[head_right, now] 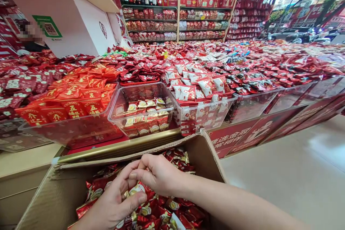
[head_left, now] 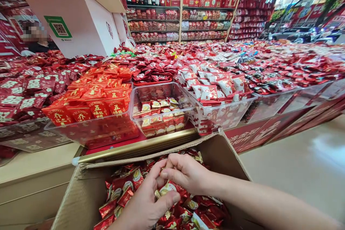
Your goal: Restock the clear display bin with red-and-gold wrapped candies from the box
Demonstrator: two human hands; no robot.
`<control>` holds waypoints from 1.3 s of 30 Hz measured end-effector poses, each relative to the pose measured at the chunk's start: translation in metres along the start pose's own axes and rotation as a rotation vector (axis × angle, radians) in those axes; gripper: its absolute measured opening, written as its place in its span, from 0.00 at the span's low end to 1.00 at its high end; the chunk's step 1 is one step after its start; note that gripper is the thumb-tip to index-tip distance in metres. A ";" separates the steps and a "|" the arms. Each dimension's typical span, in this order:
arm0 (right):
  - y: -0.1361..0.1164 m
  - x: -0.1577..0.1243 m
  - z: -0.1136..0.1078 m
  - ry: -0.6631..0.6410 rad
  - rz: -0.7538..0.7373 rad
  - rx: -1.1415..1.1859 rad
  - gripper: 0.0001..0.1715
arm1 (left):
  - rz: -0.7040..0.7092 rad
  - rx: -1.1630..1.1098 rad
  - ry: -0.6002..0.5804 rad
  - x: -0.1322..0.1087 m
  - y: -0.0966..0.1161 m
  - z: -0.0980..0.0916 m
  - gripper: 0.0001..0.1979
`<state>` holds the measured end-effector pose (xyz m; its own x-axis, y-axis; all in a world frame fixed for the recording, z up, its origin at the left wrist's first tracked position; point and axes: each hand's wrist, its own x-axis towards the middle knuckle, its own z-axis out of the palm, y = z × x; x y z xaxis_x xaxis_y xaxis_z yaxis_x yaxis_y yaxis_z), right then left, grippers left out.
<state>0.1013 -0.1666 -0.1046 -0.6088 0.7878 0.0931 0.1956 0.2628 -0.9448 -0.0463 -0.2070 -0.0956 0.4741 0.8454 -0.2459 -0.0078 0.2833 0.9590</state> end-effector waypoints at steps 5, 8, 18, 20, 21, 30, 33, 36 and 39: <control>0.001 0.006 -0.007 0.144 0.058 0.167 0.19 | 0.061 -0.072 0.215 0.008 -0.004 0.003 0.26; 0.006 0.007 -0.008 0.129 0.140 0.225 0.22 | 0.084 -0.121 0.343 0.010 -0.005 0.005 0.26; 0.006 0.007 -0.007 0.081 0.155 0.293 0.23 | -0.040 -0.037 0.243 0.007 0.004 0.002 0.23; 0.006 0.008 -0.009 0.022 0.195 0.350 0.23 | -0.045 -0.102 0.211 0.007 0.004 0.000 0.22; 0.006 0.008 -0.010 -0.002 0.209 0.368 0.22 | -0.053 -0.137 0.197 0.007 0.003 -0.001 0.22; 0.004 0.010 -0.012 0.081 0.227 0.326 0.24 | -0.120 -0.294 0.236 0.005 0.006 0.003 0.21; 0.006 0.011 -0.012 0.116 0.186 0.273 0.24 | -0.130 -0.351 0.243 0.004 0.008 0.005 0.17; 0.006 0.011 -0.014 0.105 0.161 0.290 0.24 | -0.097 -0.359 0.220 0.004 0.007 0.005 0.15; 0.005 0.010 -0.015 0.091 0.193 0.318 0.24 | -0.086 -0.361 0.213 0.005 0.005 0.005 0.15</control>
<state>0.1078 -0.1495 -0.1037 -0.5107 0.8558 -0.0823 0.0434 -0.0700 -0.9966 -0.0401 -0.2039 -0.0914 0.2942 0.8759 -0.3825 -0.3019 0.4649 0.8323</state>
